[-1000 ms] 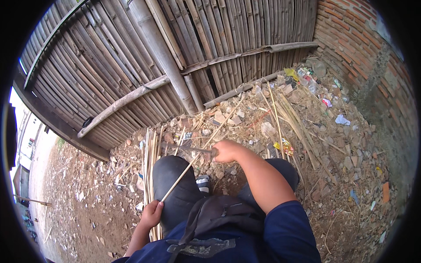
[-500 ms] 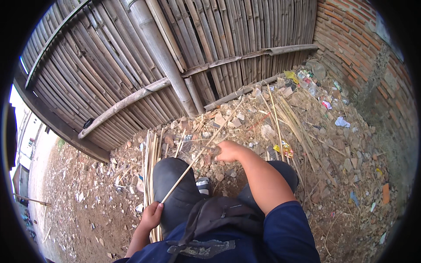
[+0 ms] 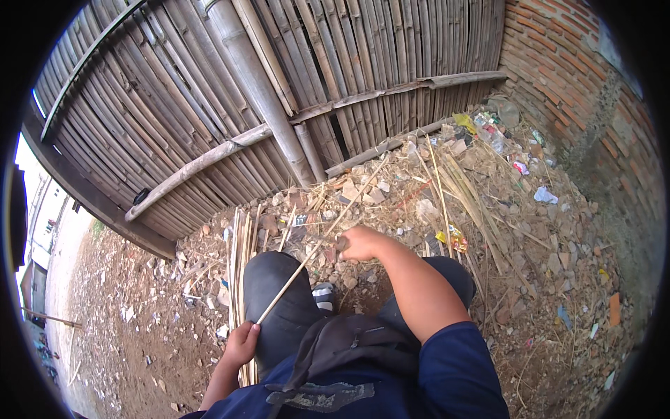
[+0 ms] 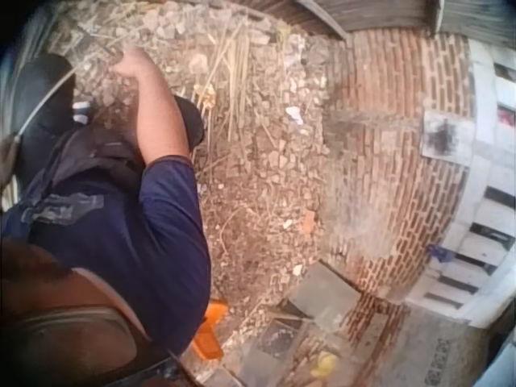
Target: The person uses a blade to shave and smooth several thin bamboo strips while sitting on the ground near a bamboo structure.
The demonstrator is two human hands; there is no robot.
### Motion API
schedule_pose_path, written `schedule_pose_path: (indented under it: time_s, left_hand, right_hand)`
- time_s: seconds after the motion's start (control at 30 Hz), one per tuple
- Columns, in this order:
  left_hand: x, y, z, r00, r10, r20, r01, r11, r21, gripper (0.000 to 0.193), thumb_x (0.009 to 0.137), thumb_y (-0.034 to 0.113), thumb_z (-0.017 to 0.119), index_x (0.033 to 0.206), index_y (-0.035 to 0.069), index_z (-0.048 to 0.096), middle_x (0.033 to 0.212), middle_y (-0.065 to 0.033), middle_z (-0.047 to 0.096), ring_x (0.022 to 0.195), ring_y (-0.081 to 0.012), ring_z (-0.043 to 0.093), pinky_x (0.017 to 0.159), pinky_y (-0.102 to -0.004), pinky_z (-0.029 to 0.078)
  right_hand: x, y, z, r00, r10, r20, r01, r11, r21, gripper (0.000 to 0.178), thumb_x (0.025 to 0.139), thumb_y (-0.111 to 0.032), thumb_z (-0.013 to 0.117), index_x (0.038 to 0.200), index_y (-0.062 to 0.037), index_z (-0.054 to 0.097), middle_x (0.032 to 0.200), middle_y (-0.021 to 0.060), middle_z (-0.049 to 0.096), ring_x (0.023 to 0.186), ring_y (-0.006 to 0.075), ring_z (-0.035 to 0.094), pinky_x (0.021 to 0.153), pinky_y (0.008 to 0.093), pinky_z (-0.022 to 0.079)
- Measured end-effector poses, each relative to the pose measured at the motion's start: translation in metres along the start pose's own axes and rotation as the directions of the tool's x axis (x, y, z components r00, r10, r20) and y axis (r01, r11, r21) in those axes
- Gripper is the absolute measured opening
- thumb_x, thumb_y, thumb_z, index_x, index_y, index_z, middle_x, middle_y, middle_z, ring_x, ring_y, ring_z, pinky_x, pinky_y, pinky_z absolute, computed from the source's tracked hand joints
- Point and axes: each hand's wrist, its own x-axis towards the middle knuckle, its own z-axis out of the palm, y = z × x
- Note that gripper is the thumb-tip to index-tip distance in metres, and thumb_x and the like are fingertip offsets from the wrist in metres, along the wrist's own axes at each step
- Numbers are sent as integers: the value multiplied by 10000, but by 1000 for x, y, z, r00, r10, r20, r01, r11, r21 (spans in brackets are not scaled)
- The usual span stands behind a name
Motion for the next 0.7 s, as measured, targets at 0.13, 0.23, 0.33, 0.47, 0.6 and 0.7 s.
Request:
schedule_pose_path:
  time_s: [0.13,0.23,0.33,0.47,0.6,0.7]
  left_hand:
    - [0,-1,1,1000,-6,-4,6,1000,-21,377,1030,311,547,802,12,568,652,-202,588,619,-368,607,605,-447,460]
    - [0,6,-3,1000,-18,6,18,1000,21,379,1031,313,542,804,11,571,659,-207,592,630,-379,613,614,-453,465]
    - [0,3,-5,1000,-8,21,7,999,39,380,1032,317,541,808,12,575,663,-210,596,633,-380,614,615,-456,467]
    - [1,0,-3,999,-6,42,7,1000,-7,397,1048,318,522,794,13,542,647,-145,556,601,-240,547,599,-402,448]
    - [-1,0,-1,1000,-21,17,20,1000,12,399,1049,330,520,808,13,552,629,-135,555,592,-236,544,594,-402,447]
    - [0,4,-1,1000,0,-3,1,1000,29,385,1029,312,552,793,9,564,657,-213,592,634,-395,613,609,-460,468]
  right_hand:
    - [14,36,7,937,153,-316,-150,988,33,387,839,-338,745,1072,-38,671,1018,177,702,961,329,677,845,433,530]
    - [9,14,2,947,185,-261,-181,983,38,383,833,-320,745,1090,-45,671,1062,174,698,984,325,677,872,429,537]
    - [-8,-25,2,986,141,-93,-140,990,8,347,831,-283,735,1070,-40,674,1054,174,703,981,318,682,870,432,545]
    - [-8,-12,0,996,-93,-3,93,993,-74,347,804,-309,768,1041,-66,699,965,169,722,934,315,694,827,432,536]
    - [15,31,4,981,125,-151,-101,983,156,405,802,-328,778,1078,-44,693,1035,176,723,962,337,688,848,435,534]
    - [20,38,14,916,100,-389,-106,994,8,411,802,-323,772,1074,-28,686,1050,173,722,989,344,689,858,446,535]
